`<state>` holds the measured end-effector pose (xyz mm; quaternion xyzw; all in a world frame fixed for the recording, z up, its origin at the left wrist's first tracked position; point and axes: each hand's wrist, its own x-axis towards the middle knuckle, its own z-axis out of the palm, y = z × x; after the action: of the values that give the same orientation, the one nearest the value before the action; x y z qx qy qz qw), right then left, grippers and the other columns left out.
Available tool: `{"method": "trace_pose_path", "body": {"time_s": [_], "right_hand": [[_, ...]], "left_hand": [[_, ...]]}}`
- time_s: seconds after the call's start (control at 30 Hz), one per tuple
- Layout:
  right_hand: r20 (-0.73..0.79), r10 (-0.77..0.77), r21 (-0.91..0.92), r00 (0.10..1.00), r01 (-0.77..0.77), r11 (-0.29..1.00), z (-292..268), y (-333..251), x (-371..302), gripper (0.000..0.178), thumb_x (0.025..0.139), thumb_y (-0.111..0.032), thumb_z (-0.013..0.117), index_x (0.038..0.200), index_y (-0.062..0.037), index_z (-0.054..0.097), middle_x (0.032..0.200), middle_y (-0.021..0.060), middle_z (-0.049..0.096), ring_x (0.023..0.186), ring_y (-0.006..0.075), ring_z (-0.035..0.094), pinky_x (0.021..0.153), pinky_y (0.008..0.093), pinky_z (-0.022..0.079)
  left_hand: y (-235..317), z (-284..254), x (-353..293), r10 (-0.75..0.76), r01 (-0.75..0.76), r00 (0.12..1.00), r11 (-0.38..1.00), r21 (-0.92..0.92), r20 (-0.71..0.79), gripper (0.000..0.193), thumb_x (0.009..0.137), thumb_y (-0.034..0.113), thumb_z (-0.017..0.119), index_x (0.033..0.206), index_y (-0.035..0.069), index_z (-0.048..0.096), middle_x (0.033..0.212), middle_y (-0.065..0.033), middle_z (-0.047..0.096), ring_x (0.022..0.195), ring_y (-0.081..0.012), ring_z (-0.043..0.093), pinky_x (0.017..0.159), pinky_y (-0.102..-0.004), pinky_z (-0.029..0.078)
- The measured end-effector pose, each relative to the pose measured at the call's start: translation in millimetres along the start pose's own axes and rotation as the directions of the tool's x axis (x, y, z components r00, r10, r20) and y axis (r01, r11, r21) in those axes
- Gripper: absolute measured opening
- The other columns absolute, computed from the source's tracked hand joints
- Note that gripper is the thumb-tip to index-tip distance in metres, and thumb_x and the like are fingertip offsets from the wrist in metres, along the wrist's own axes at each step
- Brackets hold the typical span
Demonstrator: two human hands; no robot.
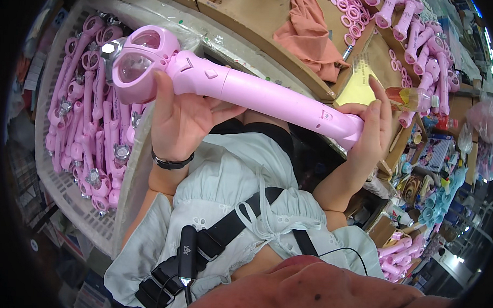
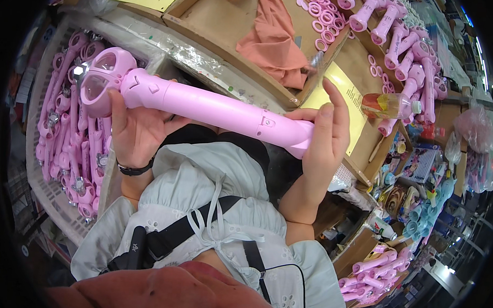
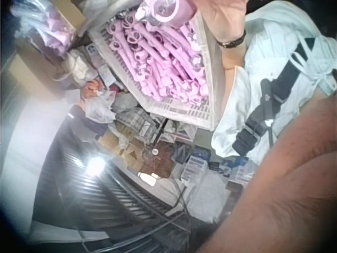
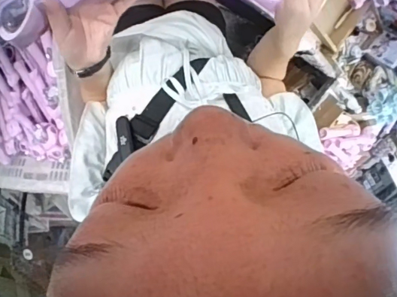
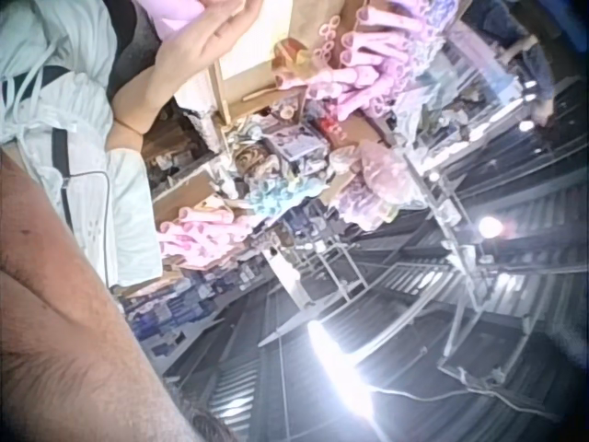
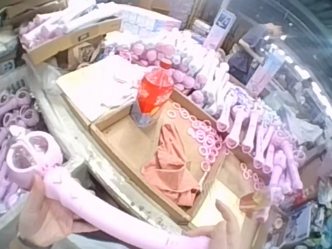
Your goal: The person assembles pink bubble wands by attaching a silver crown-shaped top to the wand handle, inserting a small white stick into the wand, and wiping the wand with a cloth. The person repeats this process for multiple wands.
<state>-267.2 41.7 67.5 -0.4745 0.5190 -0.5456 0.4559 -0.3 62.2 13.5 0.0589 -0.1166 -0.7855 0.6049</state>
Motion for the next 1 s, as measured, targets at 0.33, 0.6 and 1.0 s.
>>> {"method": "trace_pose_path", "body": {"time_s": [0.33, 0.6, 1.0], "right_hand": [[0.049, -0.001, 0.067, 0.999, -0.002, 0.998, 4.3, 34.2, -9.6, 0.041, 0.098, -0.018, 0.036, 0.134, 0.0020, 0.034, 0.076, 0.0140, 0.064, 0.068, 0.0133, 0.060, 0.066, 0.0237, 0.046], [-0.031, -0.150, 0.000, 0.988, 0.150, 0.989, 4.5, 40.1, -16.8, 0.038, 0.097, -0.016, 0.039, 0.130, 0.0047, 0.037, 0.079, 0.0134, 0.063, 0.073, 0.0127, 0.059, 0.070, 0.0241, 0.045], [-0.005, -0.174, 0.031, 0.985, 0.174, 0.984, 19.1, 55.7, -33.8, 0.034, 0.096, -0.012, 0.042, 0.127, 0.0027, 0.040, 0.086, 0.0119, 0.061, 0.078, 0.0119, 0.056, 0.073, 0.0246, 0.045]], "left_hand": [[-5.5, 14.4, -0.4, 0.193, -0.155, 0.977, 0.933, 0.324, -0.088, 0.049, 0.090, 0.004, 0.044, 0.136, 0.009, 0.028, 0.132, -0.0212, 0.043, 0.123, -0.0443, 0.040, 0.102, -0.0539, 0.035], [-7.0, 10.7, 4.1, 0.189, -0.185, 0.982, 0.940, 0.286, 0.013, 0.059, 0.084, 0.000, 0.045, 0.138, 0.011, 0.024, 0.130, -0.0231, 0.044, 0.123, -0.0458, 0.040, 0.102, -0.0544, 0.034], [-24.5, -16.4, 16.1, 0.246, -0.249, 0.968, 0.963, 0.099, 0.040, 0.066, 0.086, 0.043, 0.056, 0.138, 0.011, 0.029, 0.129, -0.0187, 0.047, 0.125, -0.0361, 0.041, 0.105, -0.0478, 0.032]]}}
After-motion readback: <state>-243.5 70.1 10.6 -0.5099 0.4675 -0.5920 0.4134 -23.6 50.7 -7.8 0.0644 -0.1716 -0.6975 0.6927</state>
